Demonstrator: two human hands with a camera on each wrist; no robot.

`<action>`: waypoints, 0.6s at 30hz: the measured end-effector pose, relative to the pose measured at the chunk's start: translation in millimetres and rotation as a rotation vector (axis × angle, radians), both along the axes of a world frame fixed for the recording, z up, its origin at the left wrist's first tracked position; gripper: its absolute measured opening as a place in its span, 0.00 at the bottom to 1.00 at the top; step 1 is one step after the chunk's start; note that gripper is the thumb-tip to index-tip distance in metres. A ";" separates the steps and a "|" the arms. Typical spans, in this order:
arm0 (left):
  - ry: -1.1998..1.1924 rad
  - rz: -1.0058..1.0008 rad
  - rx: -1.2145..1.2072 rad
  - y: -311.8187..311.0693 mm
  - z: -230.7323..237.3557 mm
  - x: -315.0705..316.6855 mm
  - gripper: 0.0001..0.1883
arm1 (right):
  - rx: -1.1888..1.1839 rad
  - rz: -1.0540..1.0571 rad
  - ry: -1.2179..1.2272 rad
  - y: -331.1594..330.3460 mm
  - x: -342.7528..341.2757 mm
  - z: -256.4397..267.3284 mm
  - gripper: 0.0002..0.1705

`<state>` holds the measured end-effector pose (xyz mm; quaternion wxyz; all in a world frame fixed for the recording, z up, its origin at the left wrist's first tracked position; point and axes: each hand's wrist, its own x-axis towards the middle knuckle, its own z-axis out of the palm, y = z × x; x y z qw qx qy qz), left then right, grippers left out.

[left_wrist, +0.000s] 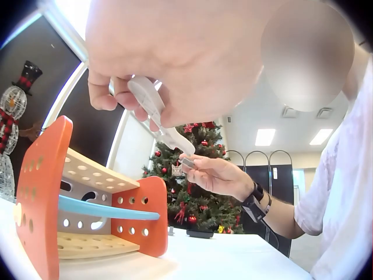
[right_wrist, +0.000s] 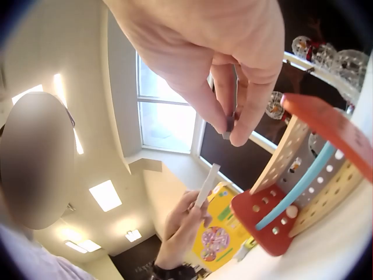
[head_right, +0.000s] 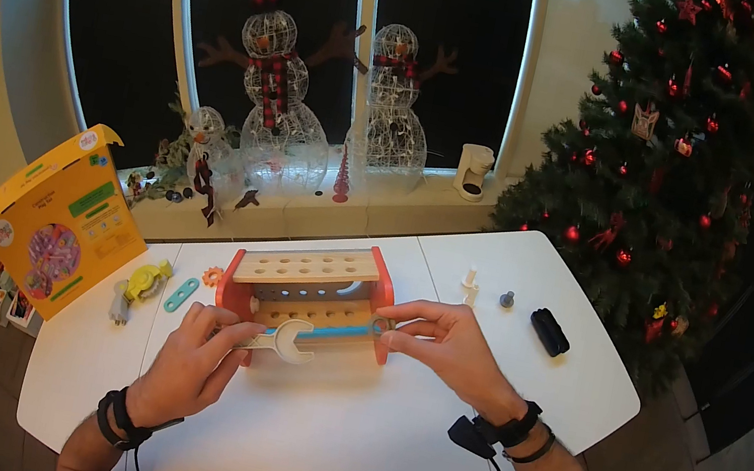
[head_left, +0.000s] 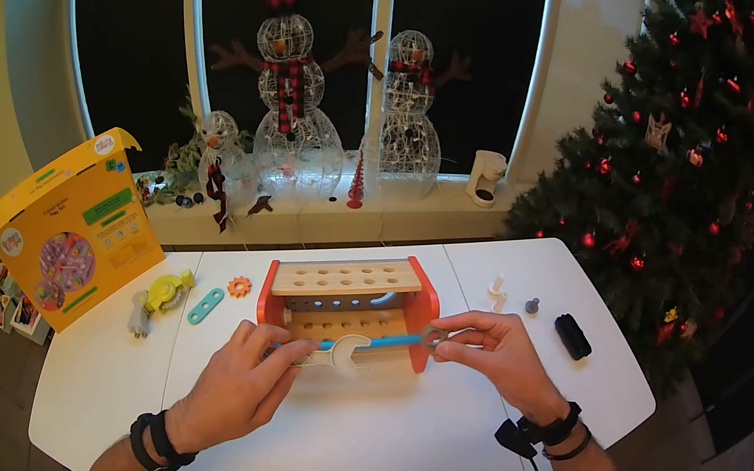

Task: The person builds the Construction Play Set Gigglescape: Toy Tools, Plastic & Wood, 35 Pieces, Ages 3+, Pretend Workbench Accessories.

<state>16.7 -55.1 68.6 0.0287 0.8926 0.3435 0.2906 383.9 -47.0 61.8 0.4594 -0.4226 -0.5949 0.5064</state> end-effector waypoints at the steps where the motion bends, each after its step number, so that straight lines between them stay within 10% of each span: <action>1: 0.006 0.004 0.009 0.4 -0.8 -0.1 0.22 | -0.036 0.046 -0.020 -2.7 -6.7 1.7 0.23; 18: -0.036 -0.026 0.022 0.1 -1.8 -1.8 0.23 | -0.126 0.179 0.142 -4.7 -52.9 4.7 0.16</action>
